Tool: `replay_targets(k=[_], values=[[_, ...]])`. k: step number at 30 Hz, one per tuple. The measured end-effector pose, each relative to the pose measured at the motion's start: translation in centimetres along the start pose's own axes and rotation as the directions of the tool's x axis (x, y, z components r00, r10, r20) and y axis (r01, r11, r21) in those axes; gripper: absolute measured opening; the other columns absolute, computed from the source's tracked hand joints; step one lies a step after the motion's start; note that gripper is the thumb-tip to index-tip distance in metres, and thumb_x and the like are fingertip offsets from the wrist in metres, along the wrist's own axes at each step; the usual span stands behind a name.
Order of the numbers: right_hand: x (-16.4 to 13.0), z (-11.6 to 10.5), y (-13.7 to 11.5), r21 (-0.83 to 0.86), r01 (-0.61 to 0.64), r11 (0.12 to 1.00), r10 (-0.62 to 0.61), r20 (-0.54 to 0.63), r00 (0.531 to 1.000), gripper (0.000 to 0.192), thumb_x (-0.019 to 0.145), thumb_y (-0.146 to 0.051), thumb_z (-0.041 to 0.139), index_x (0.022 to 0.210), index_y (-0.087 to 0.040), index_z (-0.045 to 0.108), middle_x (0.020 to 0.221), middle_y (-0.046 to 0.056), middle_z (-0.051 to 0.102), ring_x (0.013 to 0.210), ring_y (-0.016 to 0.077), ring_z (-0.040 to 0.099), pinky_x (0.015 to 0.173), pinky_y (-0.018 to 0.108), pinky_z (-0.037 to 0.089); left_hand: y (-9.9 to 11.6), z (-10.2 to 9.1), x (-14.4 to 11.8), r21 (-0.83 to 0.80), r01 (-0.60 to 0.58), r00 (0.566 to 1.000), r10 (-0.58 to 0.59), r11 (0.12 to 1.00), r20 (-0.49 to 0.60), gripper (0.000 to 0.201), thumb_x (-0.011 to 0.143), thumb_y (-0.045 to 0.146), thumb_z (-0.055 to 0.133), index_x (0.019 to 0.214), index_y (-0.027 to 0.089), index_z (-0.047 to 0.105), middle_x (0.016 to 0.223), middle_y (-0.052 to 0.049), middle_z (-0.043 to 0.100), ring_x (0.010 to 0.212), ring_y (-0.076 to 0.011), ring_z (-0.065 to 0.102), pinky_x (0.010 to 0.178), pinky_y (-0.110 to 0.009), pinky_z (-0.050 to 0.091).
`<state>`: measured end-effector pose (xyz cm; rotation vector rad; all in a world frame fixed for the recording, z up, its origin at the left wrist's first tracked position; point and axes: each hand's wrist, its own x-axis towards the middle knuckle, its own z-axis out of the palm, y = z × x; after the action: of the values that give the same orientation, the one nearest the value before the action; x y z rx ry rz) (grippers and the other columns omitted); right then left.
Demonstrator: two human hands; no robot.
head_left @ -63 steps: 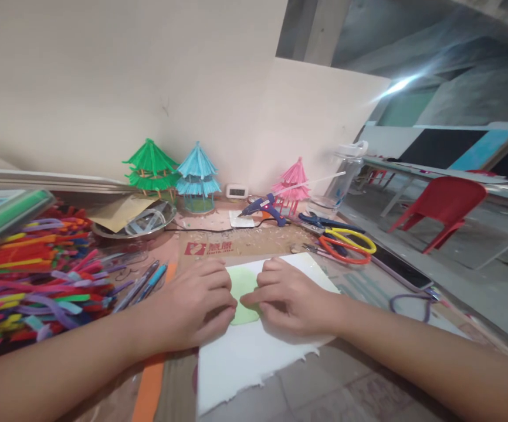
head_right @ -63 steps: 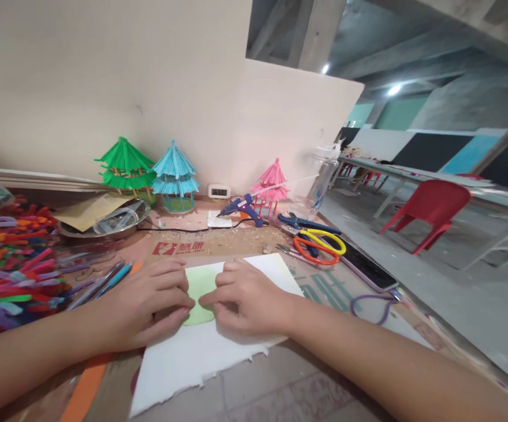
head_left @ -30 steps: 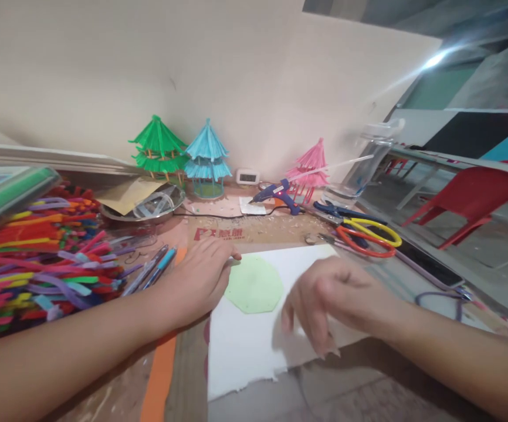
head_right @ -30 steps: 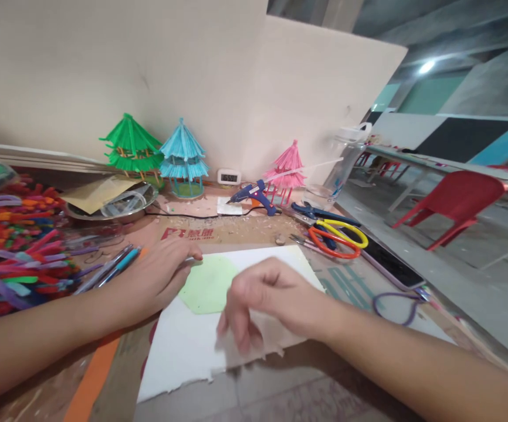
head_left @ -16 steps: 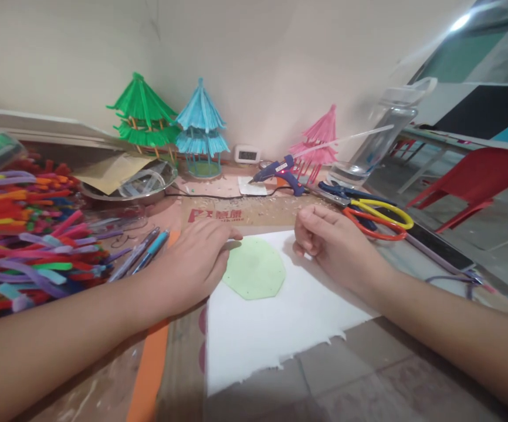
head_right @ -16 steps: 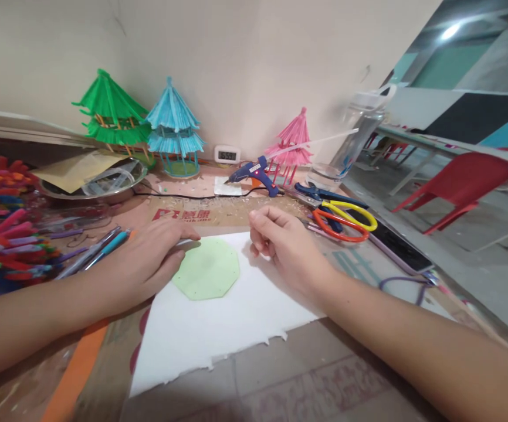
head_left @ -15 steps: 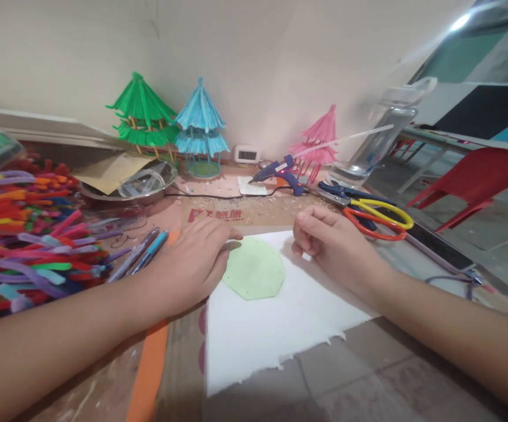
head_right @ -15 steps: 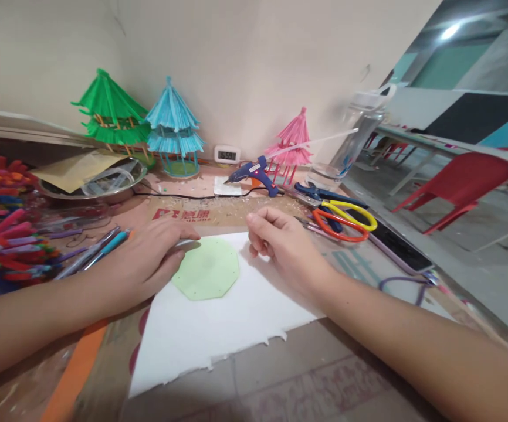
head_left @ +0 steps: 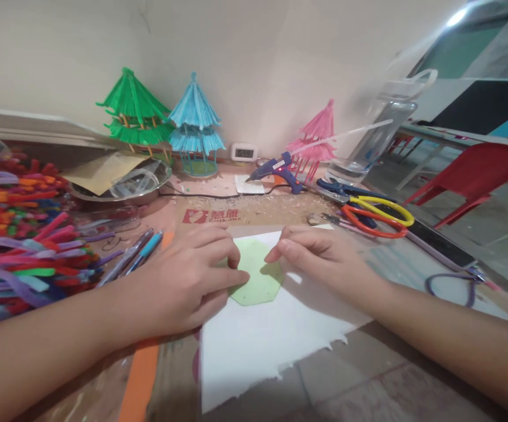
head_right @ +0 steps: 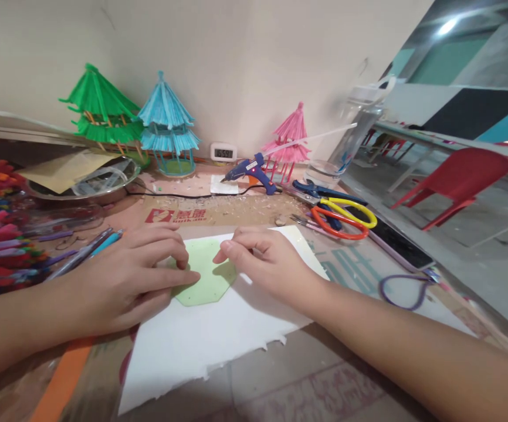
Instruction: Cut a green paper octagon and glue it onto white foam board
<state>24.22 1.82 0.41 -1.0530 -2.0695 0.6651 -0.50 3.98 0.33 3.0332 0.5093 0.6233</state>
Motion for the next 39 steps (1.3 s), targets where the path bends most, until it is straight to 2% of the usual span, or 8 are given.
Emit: replay_targets(k=[4, 8, 12, 18, 23, 31, 36, 39], values=[[-0.2, 0.4, 0.2, -0.109, 0.135, 0.985, -0.129, 0.063, 0.990, 0.035, 0.100, -0.029, 0.048, 0.080, -0.019, 0.075, 0.068, 0.001, 0.058, 0.064, 0.0134, 0.056, 0.061, 0.026, 0.041, 0.3, 0.0, 0.2, 0.021, -0.064, 0.998, 0.064, 0.998, -0.003, 0.032, 0.093, 0.011, 0.045, 0.110, 0.023, 0.070, 0.088, -0.007, 0.064, 0.091, -0.0260, 0.057, 0.090, -0.046, 0.049], [-0.5, 0.8, 0.2, -0.276, 0.353, 0.894, -0.325, 0.141, 0.935, 0.036, 0.099, -0.022, 0.049, 0.073, -0.017, 0.073, 0.066, 0.002, 0.056, 0.063, 0.0142, 0.050, 0.062, 0.029, 0.038, 0.5, 0.1, 0.4, 0.057, -0.082, 0.997, 0.082, 0.995, 0.006, 0.032, 0.097, 0.014, 0.041, 0.109, 0.020, 0.071, 0.087, -0.008, 0.066, 0.094, -0.0282, 0.058, 0.091, -0.049, 0.049], [-0.5, 0.9, 0.1, -0.367, 0.445, 0.817, -0.394, 0.209, 0.895, 0.030, 0.098, -0.020, 0.048, 0.086, -0.016, 0.075, 0.066, 0.003, 0.056, 0.062, 0.0165, 0.047, 0.062, 0.033, 0.036, 0.4, 0.3, 0.3, 0.011, -0.060, 0.998, 0.060, 0.998, -0.003, 0.032, 0.097, 0.017, 0.043, 0.110, 0.025, 0.071, 0.087, -0.007, 0.067, 0.094, -0.0276, 0.058, 0.091, -0.049, 0.051], [-0.3, 0.6, 0.0, -0.390, 0.461, 0.797, -0.410, 0.210, 0.887, 0.037, 0.096, -0.019, 0.047, 0.062, -0.018, 0.062, 0.060, 0.002, 0.053, 0.059, 0.0158, 0.043, 0.062, 0.033, 0.035, 0.5, 0.2, 0.1, 0.137, -0.092, 0.996, 0.093, 0.986, -0.002, 0.027, 0.094, 0.012, 0.046, 0.095, 0.020, 0.072, 0.080, -0.005, 0.064, 0.088, -0.0238, 0.057, 0.097, -0.046, 0.050], [-0.4, 0.5, 0.1, -0.397, 0.447, 0.802, -0.397, 0.205, 0.895, 0.039, 0.094, -0.017, 0.046, 0.057, -0.019, 0.056, 0.056, 0.001, 0.051, 0.057, 0.0151, 0.042, 0.061, 0.032, 0.035, 0.6, 0.1, 0.1, 0.180, -0.110, 0.992, 0.118, 0.977, -0.033, 0.027, 0.094, 0.012, 0.046, 0.086, 0.018, 0.071, 0.080, -0.006, 0.064, 0.084, -0.0231, 0.056, 0.096, -0.046, 0.050], [-0.5, 1.2, 0.3, -0.363, 0.476, 0.801, -0.439, 0.185, 0.879, 0.026, 0.097, -0.018, 0.051, 0.094, -0.014, 0.077, 0.062, 0.002, 0.057, 0.060, 0.0157, 0.048, 0.062, 0.032, 0.034, 0.7, 0.2, 0.0, 0.177, -0.103, 0.994, 0.108, 0.979, -0.019, 0.024, 0.092, 0.012, 0.049, 0.100, 0.016, 0.071, 0.083, -0.007, 0.065, 0.085, -0.0238, 0.057, 0.093, -0.043, 0.049], [-0.3, 1.0, 0.1, -0.379, 0.453, 0.807, -0.418, 0.176, 0.891, 0.037, 0.095, -0.017, 0.050, 0.062, -0.016, 0.066, 0.058, 0.001, 0.052, 0.057, 0.0147, 0.041, 0.061, 0.032, 0.033, 0.9, -0.2, 0.2, 0.156, -0.102, 0.994, 0.107, 0.982, -0.022, 0.026, 0.092, 0.011, 0.047, 0.084, 0.017, 0.071, 0.074, -0.005, 0.062, 0.081, -0.0221, 0.056, 0.099, -0.042, 0.046], [-0.4, 0.8, 0.1, -0.368, 0.435, 0.822, -0.402, 0.165, 0.901, 0.038, 0.094, -0.016, 0.048, 0.057, -0.017, 0.059, 0.057, 0.001, 0.052, 0.057, 0.0143, 0.041, 0.061, 0.031, 0.034, 0.8, -0.3, 0.1, 0.124, -0.079, 0.996, 0.084, 0.989, -0.032, 0.026, 0.092, 0.011, 0.047, 0.079, 0.017, 0.069, 0.073, -0.004, 0.060, 0.077, -0.0205, 0.055, 0.101, -0.043, 0.044]])
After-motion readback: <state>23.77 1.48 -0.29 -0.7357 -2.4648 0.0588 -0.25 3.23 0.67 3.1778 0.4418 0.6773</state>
